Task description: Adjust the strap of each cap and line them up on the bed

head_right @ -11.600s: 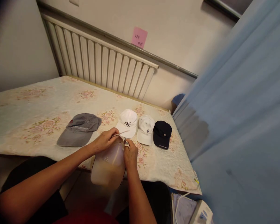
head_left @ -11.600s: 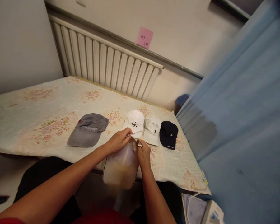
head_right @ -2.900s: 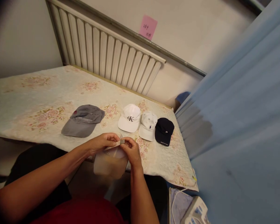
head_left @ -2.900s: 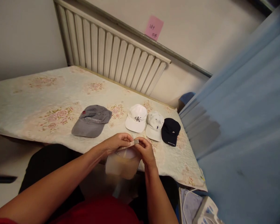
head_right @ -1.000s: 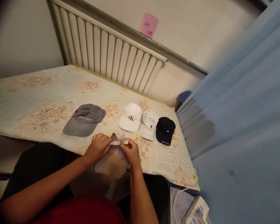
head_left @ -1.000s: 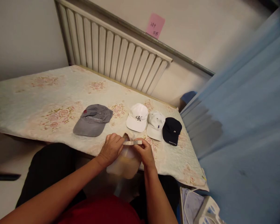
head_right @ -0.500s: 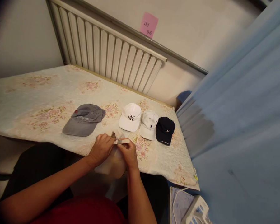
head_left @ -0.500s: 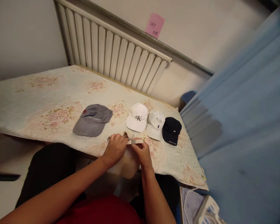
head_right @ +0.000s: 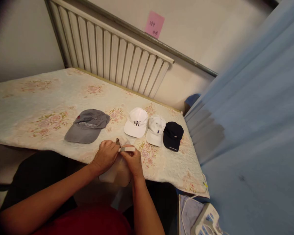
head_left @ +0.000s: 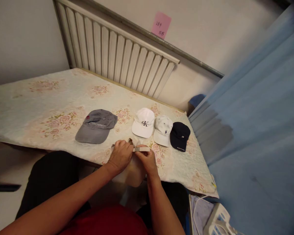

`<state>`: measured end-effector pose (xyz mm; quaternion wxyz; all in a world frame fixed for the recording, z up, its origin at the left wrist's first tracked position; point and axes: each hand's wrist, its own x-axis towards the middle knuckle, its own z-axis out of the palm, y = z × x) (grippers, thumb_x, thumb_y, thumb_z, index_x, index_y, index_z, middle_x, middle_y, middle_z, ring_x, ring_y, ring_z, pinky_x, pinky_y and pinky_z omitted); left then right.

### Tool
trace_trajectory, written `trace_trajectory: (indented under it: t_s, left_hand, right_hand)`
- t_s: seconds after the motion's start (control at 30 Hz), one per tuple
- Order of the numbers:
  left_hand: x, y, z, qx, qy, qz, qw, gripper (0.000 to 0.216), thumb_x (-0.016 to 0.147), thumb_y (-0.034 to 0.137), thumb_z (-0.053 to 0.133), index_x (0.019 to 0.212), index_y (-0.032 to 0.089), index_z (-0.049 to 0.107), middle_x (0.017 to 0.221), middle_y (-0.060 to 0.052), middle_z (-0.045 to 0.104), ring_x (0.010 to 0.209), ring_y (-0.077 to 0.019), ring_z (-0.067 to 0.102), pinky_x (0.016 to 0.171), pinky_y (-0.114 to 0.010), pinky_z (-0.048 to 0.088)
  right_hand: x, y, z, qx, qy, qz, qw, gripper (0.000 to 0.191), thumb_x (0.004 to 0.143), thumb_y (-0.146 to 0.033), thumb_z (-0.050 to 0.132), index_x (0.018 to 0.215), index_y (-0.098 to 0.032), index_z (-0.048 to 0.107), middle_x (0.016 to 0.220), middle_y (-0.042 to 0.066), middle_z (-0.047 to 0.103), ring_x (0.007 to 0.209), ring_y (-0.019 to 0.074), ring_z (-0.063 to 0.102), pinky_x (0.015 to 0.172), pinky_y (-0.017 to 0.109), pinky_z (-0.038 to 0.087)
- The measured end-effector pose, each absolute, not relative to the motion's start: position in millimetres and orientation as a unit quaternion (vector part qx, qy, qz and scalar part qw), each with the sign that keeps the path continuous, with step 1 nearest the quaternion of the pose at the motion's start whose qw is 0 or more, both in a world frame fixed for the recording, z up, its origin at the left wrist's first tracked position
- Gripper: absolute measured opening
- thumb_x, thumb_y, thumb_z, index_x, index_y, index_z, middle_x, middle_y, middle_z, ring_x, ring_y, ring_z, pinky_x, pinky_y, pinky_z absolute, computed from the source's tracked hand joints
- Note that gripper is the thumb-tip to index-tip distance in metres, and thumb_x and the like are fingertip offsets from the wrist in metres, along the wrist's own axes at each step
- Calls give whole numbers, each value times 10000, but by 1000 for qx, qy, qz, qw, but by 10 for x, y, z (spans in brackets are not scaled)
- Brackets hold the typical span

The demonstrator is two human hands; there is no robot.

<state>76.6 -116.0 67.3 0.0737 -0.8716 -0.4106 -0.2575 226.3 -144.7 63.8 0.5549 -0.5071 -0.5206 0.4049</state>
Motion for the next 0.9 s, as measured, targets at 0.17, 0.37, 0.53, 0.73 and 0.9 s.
trace_trajectory:
  t_s: [0.17, 0.37, 0.53, 0.73, 0.9]
  left_hand:
    - [783, -1174, 661, -868, -420, -258, 61, 181, 887, 162, 437, 788, 159, 588, 771, -97, 609, 801, -267, 484, 760, -424, 356]
    - [741, -1157, 575, -862, -418, -284, -38, 174, 869, 136, 409, 834, 168, 576, 799, -78, 610, 832, -255, 512, 791, -423, 384]
    - [663, -1137, 562, -831, -382, -347, -208, 360, 791, 109, 452, 1141, 155, 522, 1037, -97, 635, 990, -232, 553, 911, -413, 399]
    - [611, -1112, 687, -827, -332, -345, -295, 407, 765, 113, 463, 1145, 191, 584, 1072, -75, 661, 982, -216, 577, 915, -387, 412]
    - [610, -1106, 731, -841, -327, -325, -282, 316, 740, 119, 507, 1014, 193, 645, 905, -49, 670, 876, -203, 579, 861, -359, 419]
  right_hand:
    - [2232, -1465, 613, -515, -544, 387, 537, 225, 700, -282, 692, 910, -202, 682, 926, 31, 694, 893, 192, 629, 868, 337, 491]
    - [2203, -1495, 672, -522, -574, 350, 525, 208, 700, -255, 691, 902, -207, 683, 906, 25, 692, 893, 187, 626, 859, 315, 482]
    - [2191, -1500, 684, -538, -570, 344, 517, 233, 682, -230, 700, 912, -203, 674, 917, 26, 687, 898, 189, 621, 862, 317, 476]
    - [2189, -1533, 742, -546, -562, 357, 510, 333, 657, -244, 723, 979, -215, 648, 915, 11, 689, 868, 188, 631, 811, 310, 501]
    - [2265, -1595, 755, -553, -605, 308, 483, 422, 659, -262, 751, 1065, -230, 638, 1060, 44, 682, 993, 217, 617, 914, 352, 468]
